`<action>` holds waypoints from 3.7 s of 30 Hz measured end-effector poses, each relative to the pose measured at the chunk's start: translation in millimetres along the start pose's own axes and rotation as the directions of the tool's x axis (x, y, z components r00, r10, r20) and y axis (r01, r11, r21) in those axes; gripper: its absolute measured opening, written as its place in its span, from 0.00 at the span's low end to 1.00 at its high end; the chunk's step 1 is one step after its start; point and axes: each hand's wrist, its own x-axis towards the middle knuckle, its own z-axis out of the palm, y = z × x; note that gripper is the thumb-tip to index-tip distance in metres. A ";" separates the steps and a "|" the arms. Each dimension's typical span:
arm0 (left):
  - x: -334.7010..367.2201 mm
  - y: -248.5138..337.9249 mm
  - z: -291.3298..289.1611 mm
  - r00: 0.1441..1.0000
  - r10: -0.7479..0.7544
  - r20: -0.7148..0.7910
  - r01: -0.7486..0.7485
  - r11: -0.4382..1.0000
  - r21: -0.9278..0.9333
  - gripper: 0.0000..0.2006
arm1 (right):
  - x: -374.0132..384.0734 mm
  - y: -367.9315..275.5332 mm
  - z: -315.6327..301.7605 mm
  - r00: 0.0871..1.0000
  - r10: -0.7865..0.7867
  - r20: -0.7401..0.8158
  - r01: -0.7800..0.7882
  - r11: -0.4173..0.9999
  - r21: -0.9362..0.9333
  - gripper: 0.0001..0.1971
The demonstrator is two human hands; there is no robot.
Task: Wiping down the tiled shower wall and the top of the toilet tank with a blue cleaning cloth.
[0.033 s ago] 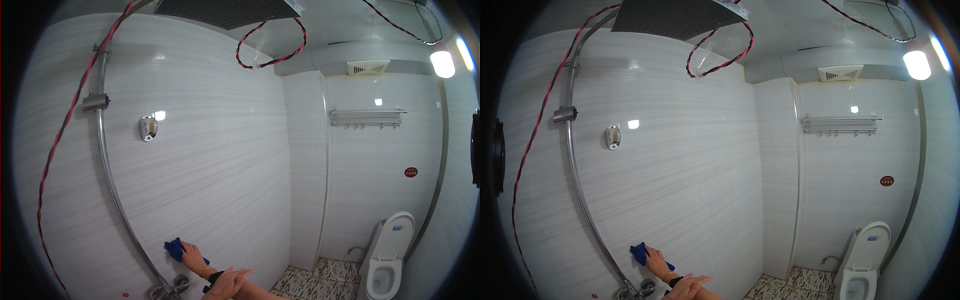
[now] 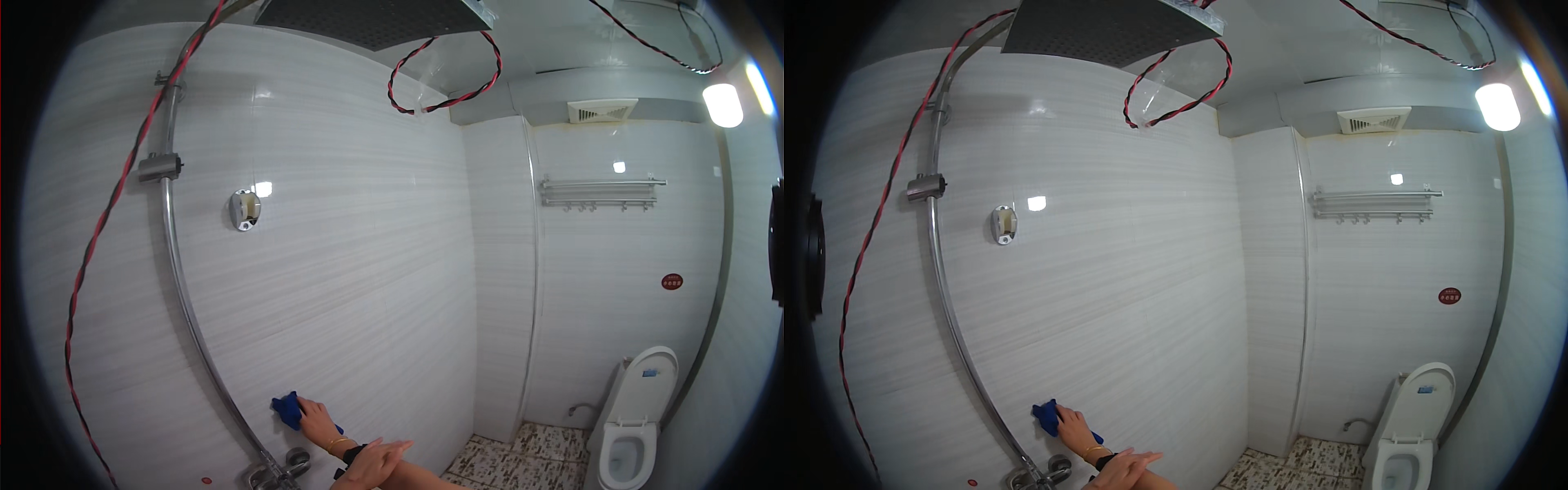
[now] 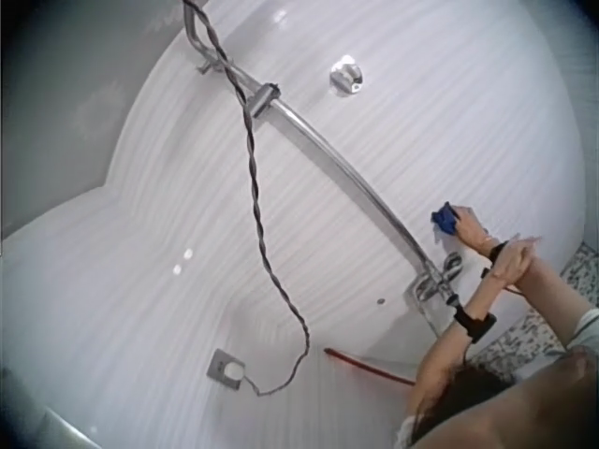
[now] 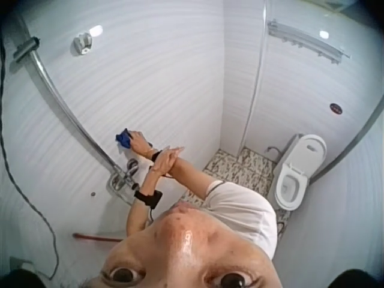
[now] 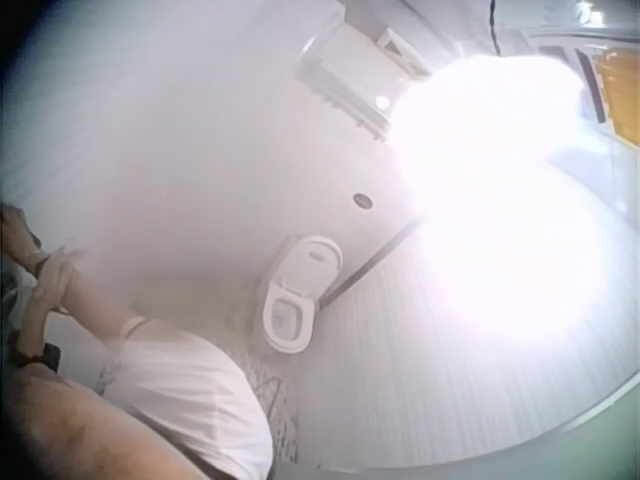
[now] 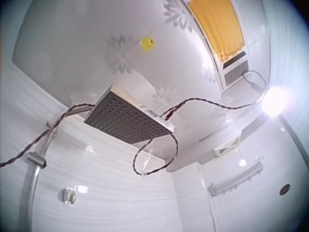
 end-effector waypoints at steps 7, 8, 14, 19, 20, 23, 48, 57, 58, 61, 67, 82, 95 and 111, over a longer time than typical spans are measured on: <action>-0.8 18.1 49.8 0.927 -0.095 0.363 0.059 0.992 0.110 0.20 | -31.7 -3.3 -10.1 0.987 0.022 0.162 -0.011 0.998 -0.068 0.19; -2.2 50.6 38.1 0.931 -0.108 0.349 0.071 0.991 0.115 0.20 | -32.2 -12.0 -9.0 0.986 0.005 0.165 0.004 0.998 -0.056 0.19; 10.7 116.0 20.3 0.876 0.120 0.467 -0.040 0.983 -0.177 0.23 | -43.6 -8.9 -12.0 0.987 -0.016 0.158 0.026 0.998 -0.057 0.18; 8.1 148.2 12.8 0.873 0.224 0.432 -0.155 0.969 -0.190 0.24 | -41.2 -7.2 -23.1 0.965 -0.010 0.263 0.032 0.996 -0.080 0.17; 8.8 153.7 12.1 0.871 0.247 0.425 -0.179 0.965 -0.193 0.24 | -41.9 -4.1 -22.8 0.965 -0.010 0.264 0.031 0.996 -0.079 0.17; 11.1 165.7 10.3 0.858 0.315 0.407 -0.251 0.946 -0.204 0.24 | -42.9 6.5 -21.8 0.976 -0.021 0.215 0.039 0.996 -0.079 0.17; 24.2 117.6 43.7 0.924 0.256 0.284 -0.193 0.953 -0.234 0.22 | -79.7 37.6 -53.6 0.972 0.018 0.233 -0.003 0.998 -0.064 0.15; 55.8 129.1 72.6 0.928 0.186 0.324 -0.167 0.982 -0.084 0.21 | -95.2 66.9 -92.6 0.964 0.024 0.264 -0.010 0.998 -0.054 0.14; 60.7 128.8 76.3 0.906 0.157 0.392 -0.149 0.988 -0.050 0.22 | -95.2 69.7 -97.5 0.970 0.008 0.242 0.000 0.999 -0.034 0.13; 73.6 128.8 88.6 0.922 0.164 0.350 -0.142 0.986 -0.088 0.22 | -92.6 77.7 -112.5 0.965 -0.012 0.262 0.015 1.000 -0.012 0.13; 106.3 153.6 84.2 0.909 0.074 0.410 -0.099 0.994 0.039 0.20 | -77.3 95.7 -147.0 0.984 -0.078 0.159 0.073 0.997 0.036 0.16; 144.7 134.3 115.1 0.959 -0.105 0.264 0.138 0.984 -0.109 0.23 | -117.6 145.8 -173.3 0.993 0.003 0.120 -0.031 0.973 0.229 0.20; 93.1 39.7 56.4 0.856 -0.456 -0.243 0.429 0.890 -0.157 0.16 | -125.4 143.7 -117.9 0.984 0.158 0.081 -0.177 0.844 0.507 0.23; 79.9 -43.1 -35.7 0.655 -0.181 -0.733 0.672 0.583 0.457 0.31 | 50.3 94.5 -42.8 0.976 -0.142 -0.168 0.188 0.933 0.306 0.15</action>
